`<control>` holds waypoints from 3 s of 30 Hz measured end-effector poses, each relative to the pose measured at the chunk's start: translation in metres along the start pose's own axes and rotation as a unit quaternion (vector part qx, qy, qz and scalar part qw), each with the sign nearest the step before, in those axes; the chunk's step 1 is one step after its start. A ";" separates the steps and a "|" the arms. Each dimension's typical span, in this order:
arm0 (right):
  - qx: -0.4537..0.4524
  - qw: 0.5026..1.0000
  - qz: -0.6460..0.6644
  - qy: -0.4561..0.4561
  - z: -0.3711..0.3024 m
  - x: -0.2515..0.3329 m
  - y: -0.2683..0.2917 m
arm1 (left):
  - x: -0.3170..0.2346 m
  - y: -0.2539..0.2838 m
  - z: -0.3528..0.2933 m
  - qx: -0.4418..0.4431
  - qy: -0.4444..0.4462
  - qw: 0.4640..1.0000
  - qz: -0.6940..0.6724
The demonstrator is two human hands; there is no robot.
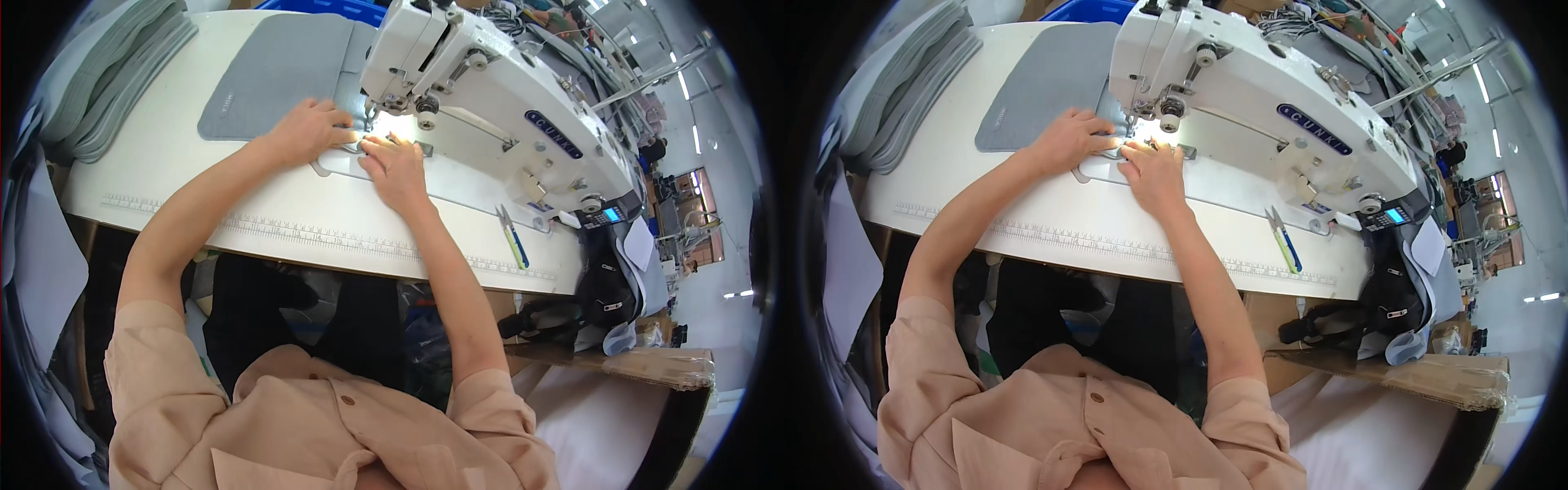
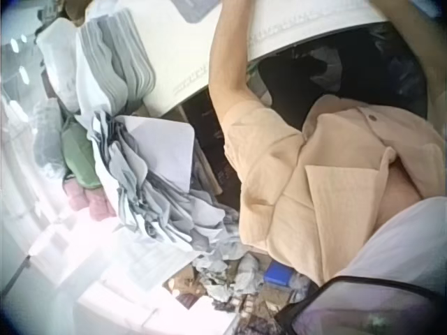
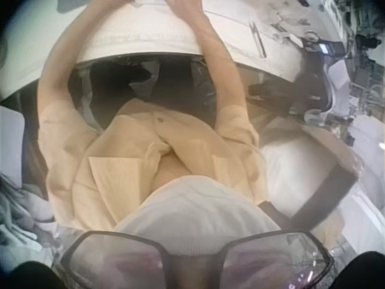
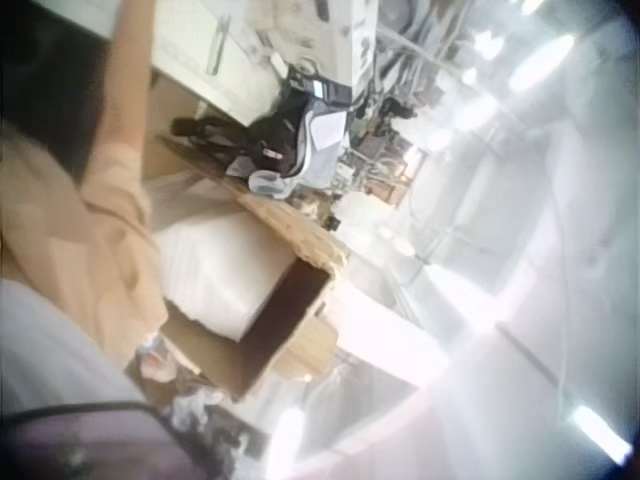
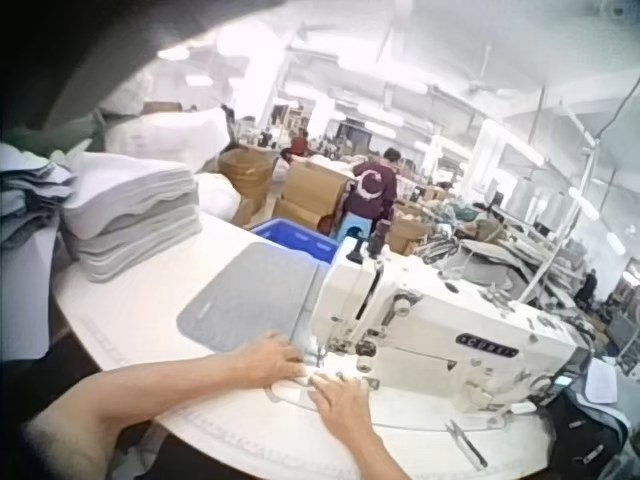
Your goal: Sewing and assembling fabric laptop sleeves using a sewing machine.
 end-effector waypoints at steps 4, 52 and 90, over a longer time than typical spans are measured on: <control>0.005 1.000 0.018 -0.015 -0.001 0.001 0.004 | -0.003 0.000 0.001 0.032 0.022 0.999 0.022; -0.072 0.997 0.012 0.005 -0.002 0.003 0.006 | -0.054 -0.012 0.016 0.056 0.276 0.957 0.072; 0.006 0.993 0.050 0.110 -0.119 0.063 0.064 | -0.127 0.067 -0.082 0.003 0.144 0.965 -0.220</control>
Point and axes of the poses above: each hand's wrist, its own z-axis towards the middle knuckle, its own y-axis out of the back of the hand, x = y × z, the point moved 1 cm from there along z, towards the middle knuckle, and after that the axes turned 4 degrees about -x, right-handed, at the moved point
